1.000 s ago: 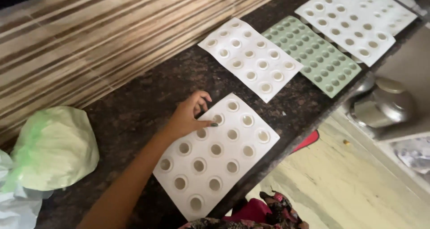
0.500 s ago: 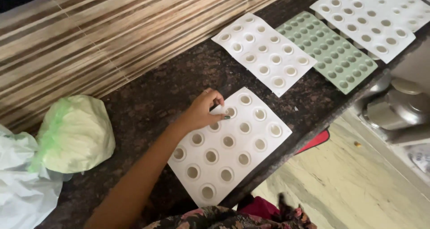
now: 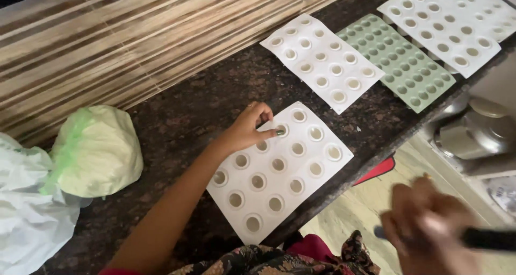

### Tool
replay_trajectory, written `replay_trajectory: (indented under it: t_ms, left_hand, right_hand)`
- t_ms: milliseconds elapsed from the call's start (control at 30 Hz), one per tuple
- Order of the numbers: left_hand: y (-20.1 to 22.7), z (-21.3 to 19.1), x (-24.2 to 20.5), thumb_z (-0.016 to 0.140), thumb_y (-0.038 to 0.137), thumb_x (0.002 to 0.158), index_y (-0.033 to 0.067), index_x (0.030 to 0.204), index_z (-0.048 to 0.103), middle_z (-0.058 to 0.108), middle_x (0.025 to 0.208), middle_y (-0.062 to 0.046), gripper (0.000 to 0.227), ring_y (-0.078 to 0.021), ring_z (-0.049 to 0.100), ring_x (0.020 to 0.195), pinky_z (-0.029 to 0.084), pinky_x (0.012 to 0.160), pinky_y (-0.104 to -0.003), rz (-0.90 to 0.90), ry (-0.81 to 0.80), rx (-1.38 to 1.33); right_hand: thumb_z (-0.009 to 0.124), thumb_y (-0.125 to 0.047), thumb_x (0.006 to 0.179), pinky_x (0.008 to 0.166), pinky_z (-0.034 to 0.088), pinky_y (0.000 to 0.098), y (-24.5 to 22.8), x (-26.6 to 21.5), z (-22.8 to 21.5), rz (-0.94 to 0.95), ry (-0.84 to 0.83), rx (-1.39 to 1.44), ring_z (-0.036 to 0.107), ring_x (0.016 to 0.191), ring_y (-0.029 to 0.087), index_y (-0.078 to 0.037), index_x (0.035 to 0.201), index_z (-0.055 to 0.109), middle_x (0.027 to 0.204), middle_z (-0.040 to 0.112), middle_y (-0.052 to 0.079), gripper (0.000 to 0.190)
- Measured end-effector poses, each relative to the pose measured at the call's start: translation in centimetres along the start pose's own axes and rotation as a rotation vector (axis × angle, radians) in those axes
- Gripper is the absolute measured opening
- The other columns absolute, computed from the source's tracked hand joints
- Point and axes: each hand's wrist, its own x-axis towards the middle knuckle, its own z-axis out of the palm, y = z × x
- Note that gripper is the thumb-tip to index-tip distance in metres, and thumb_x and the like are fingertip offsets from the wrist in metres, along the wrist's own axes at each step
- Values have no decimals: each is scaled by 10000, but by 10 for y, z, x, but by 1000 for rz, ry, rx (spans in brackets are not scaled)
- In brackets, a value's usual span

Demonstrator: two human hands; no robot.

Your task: The person trims excess wax from the tops of filled candle molds with a knife, working cavity by cavity across molds on the counter. They briefly scoop material from a mixer grinder jar on the floor with a spoon, then return to trim the molds and poke into the wax cavities with a blue-handled tool.

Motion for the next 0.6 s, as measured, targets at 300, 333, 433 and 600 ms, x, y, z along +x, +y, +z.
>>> replay_trajectory:
  t_ms: [300,333,433,600]
  left_hand:
    - [4,-3,3,876,124,763,118,1035,635,495,947,-57,363,-179,523,859,491,767,-334,-72,-68,23]
    - [3,-4,4,883,117,755,114,1029,631,499,953,-54,372,-175,524,864,491,771,-330,-55,-70,32]
    - [6,-5,4,891,97,737,106,1017,627,504,971,-47,385,-164,528,875,489,776,-322,-35,-68,45]
    - [13,-6,4,882,54,723,90,991,621,508,988,-44,376,-150,510,844,477,750,-311,-57,-58,19]
  right_hand:
    - [722,-127,924,407,310,299,40,71,35,285,118,-106,421,487,134,38,834,596,644,508,74,227]
    - [717,-124,914,406,301,290,39,72,37,315,123,-105,416,487,121,40,800,565,642,510,59,252]
    - [711,-124,902,400,282,280,41,75,37,362,129,-129,400,475,106,47,789,568,616,493,39,250]
    - [726,-168,883,388,256,290,36,81,39,447,132,-263,373,439,110,31,841,650,565,468,21,217]
